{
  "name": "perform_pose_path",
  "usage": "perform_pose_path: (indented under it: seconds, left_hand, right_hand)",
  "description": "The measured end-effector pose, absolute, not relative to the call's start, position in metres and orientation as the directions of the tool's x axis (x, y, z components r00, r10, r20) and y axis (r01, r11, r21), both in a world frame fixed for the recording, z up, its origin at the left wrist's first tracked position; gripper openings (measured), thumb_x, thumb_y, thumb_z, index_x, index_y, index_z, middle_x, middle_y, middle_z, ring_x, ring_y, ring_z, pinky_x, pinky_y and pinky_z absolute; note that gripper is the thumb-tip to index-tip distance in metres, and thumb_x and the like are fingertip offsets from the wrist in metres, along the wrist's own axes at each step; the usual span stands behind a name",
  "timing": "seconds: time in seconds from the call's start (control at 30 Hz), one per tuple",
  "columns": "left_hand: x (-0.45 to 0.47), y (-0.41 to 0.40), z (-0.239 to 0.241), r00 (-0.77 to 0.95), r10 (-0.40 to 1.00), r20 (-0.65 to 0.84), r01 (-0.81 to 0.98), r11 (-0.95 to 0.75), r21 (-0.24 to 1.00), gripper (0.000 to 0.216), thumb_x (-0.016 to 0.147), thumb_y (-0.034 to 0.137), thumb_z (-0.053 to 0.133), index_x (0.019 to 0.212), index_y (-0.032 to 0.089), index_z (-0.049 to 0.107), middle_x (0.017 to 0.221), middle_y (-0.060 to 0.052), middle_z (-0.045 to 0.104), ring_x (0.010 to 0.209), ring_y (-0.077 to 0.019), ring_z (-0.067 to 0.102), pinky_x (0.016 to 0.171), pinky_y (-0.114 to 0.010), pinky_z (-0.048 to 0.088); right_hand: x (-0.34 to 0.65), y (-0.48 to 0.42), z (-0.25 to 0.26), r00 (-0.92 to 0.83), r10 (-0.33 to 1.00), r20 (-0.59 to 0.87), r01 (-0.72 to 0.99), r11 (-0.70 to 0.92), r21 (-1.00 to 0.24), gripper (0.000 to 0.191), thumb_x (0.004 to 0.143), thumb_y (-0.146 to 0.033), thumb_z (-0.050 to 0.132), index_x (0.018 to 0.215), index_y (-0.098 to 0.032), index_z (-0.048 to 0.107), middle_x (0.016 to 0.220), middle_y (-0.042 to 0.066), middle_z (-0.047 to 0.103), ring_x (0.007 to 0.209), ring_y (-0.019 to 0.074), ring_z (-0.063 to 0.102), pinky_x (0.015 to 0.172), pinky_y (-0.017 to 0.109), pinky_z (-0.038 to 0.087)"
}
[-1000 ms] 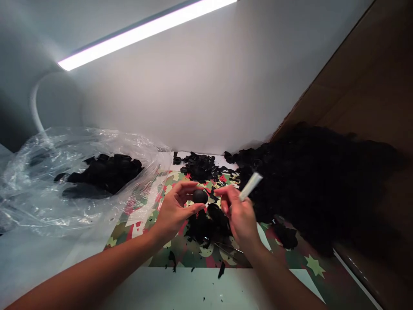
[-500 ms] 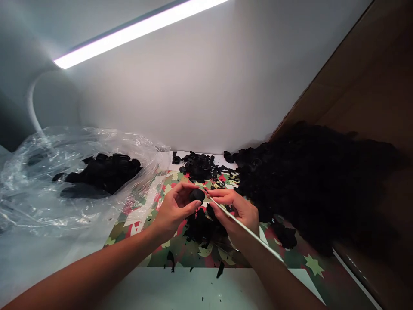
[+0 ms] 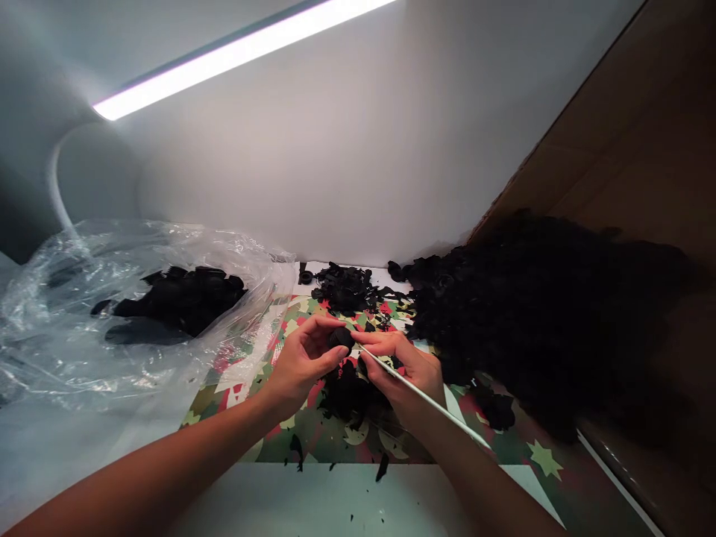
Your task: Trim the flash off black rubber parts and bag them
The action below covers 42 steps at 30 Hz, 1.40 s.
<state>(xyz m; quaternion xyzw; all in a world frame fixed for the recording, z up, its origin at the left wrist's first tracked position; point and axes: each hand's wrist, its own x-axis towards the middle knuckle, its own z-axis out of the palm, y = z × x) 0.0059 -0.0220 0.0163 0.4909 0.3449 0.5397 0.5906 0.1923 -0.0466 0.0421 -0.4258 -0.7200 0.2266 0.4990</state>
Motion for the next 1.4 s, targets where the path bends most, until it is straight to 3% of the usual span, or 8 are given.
perform_pose_path:
  seconds: [0.37, 0.73, 0.87, 1.0, 1.13, 1.2, 1.4]
  left_hand:
    - [0.007, -0.023, 0.017, 0.17, 0.979, 0.112, -0.301, -0.057, 0.952, 0.032, 0.077, 0.031, 0.086, 0.101, 0.019, 0.069, 0.098, -0.004, 0.069, 0.088, -0.0151, 0.064, 0.073, -0.022, 0.052]
    - [0.005, -0.021, 0.013, 0.159, 0.986, 0.054, -0.304, -0.003, 0.953, 0.03, 0.074, 0.034, 0.088, 0.095, 0.019, 0.072, 0.092, -0.002, 0.07, 0.086, -0.0145, 0.063, 0.075, -0.022, 0.052]
    - [0.005, -0.021, 0.015, 0.191, 0.981, 0.018, -0.313, 0.043, 0.949, 0.032, 0.072, 0.037, 0.089, 0.094, 0.018, 0.073, 0.088, -0.003, 0.07, 0.083, -0.0145, 0.063, 0.073, -0.022, 0.051]
    - [0.005, -0.025, 0.022, 0.309, 0.951, -0.017, -0.301, 0.115, 0.947, 0.038, 0.07, 0.041, 0.089, 0.093, 0.016, 0.074, 0.084, -0.004, 0.071, 0.076, -0.0142, 0.063, 0.069, -0.022, 0.051]
    - [0.004, -0.026, 0.023, 0.331, 0.944, 0.002, -0.298, 0.103, 0.949, 0.038, 0.073, 0.04, 0.088, 0.099, 0.017, 0.074, 0.087, -0.004, 0.071, 0.076, -0.0135, 0.063, 0.068, -0.022, 0.051]
    - [0.004, -0.024, 0.022, 0.313, 0.949, 0.021, -0.286, 0.073, 0.955, 0.036, 0.074, 0.039, 0.088, 0.099, 0.018, 0.073, 0.087, -0.003, 0.07, 0.076, -0.0129, 0.062, 0.067, -0.021, 0.051]
    - [0.004, -0.022, 0.018, 0.297, 0.952, 0.067, -0.263, 0.014, 0.965, 0.031, 0.078, 0.035, 0.085, 0.102, 0.018, 0.072, 0.093, -0.004, 0.07, 0.081, -0.0135, 0.061, 0.069, -0.022, 0.052]
  right_hand:
    - [0.188, -0.048, 0.044, -0.169, 0.795, 0.583, 0.402, 0.596, -0.695, 0.013, 0.095, -0.02, 0.064, 0.083, -0.026, 0.066, 0.109, 0.004, 0.079, 0.097, 0.0227, 0.074, 0.094, 0.04, 0.052]
    - [0.183, -0.039, 0.029, -0.214, 0.533, 0.818, 0.519, 0.772, -0.367, 0.018, 0.097, -0.01, 0.053, 0.097, -0.024, 0.064, 0.109, 0.005, 0.078, 0.093, 0.0201, 0.073, 0.087, 0.038, 0.05]
    - [0.184, -0.037, 0.027, -0.227, 0.497, 0.837, 0.542, 0.779, -0.315, 0.019, 0.098, -0.01, 0.052, 0.104, -0.023, 0.064, 0.108, 0.006, 0.078, 0.09, 0.0201, 0.073, 0.087, 0.038, 0.048]
    - [0.189, -0.039, 0.033, -0.204, 0.609, 0.767, 0.56, 0.715, -0.419, 0.017, 0.099, -0.012, 0.054, 0.102, -0.023, 0.066, 0.108, 0.005, 0.078, 0.094, 0.0204, 0.072, 0.09, 0.038, 0.049]
    - [0.192, -0.044, 0.04, -0.003, 0.821, 0.571, 0.449, 0.511, -0.733, 0.012, 0.096, -0.023, 0.062, 0.085, -0.024, 0.067, 0.105, 0.003, 0.079, 0.093, 0.0212, 0.073, 0.088, 0.037, 0.053]
    - [0.192, -0.046, 0.043, 0.01, 0.88, 0.474, 0.351, 0.441, -0.826, 0.015, 0.094, -0.027, 0.066, 0.079, -0.024, 0.066, 0.104, 0.004, 0.08, 0.09, 0.0219, 0.075, 0.083, 0.035, 0.056]
    - [0.19, -0.048, 0.046, -0.085, 0.872, 0.482, 0.343, 0.48, -0.808, 0.013, 0.092, -0.027, 0.066, 0.079, -0.024, 0.066, 0.106, 0.006, 0.081, 0.094, 0.0242, 0.076, 0.086, 0.039, 0.056]
